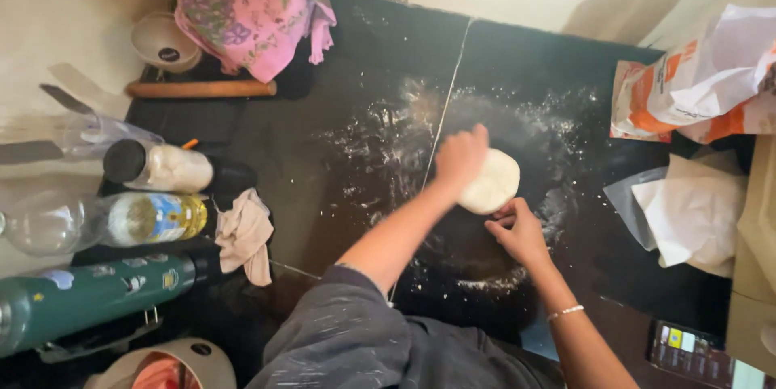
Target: Kneading a ball of dough on a floured countertop.
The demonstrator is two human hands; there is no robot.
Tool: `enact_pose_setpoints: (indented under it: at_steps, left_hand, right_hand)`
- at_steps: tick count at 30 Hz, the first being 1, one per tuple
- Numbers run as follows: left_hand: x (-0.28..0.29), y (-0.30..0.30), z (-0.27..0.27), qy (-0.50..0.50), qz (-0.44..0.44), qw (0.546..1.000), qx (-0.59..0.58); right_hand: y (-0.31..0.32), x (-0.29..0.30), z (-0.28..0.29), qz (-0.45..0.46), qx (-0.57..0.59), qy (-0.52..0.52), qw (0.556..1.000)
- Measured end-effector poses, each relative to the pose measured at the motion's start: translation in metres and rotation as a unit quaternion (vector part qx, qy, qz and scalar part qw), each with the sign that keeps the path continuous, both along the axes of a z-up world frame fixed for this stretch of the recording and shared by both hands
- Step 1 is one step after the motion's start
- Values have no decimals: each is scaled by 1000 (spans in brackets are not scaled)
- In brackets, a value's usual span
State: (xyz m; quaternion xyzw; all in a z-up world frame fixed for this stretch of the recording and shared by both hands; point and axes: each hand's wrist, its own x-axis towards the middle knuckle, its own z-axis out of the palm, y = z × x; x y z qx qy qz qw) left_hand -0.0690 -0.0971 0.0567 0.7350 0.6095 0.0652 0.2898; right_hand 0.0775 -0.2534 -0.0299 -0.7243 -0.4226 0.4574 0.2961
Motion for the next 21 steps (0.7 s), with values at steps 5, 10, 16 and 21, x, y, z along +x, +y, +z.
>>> enact_pose_setpoints:
  at_steps: [5, 10, 16, 21]
  left_hand:
    - [28, -52, 20, -5, 16, 988, 155]
    - [58, -1, -50, 18, -1, 906, 423]
    - [77, 41, -45, -28, -57, 881, 469]
    - [62, 64, -43, -229, 88, 963, -106]
  right_hand:
    - [-7, 14, -27, 80, 14, -101, 992]
    - [-12, 24, -32, 48, 55, -13, 997]
    - [-6, 53, -2, -27, 63, -14, 998]
    - [22, 62, 38, -126, 100, 12, 987]
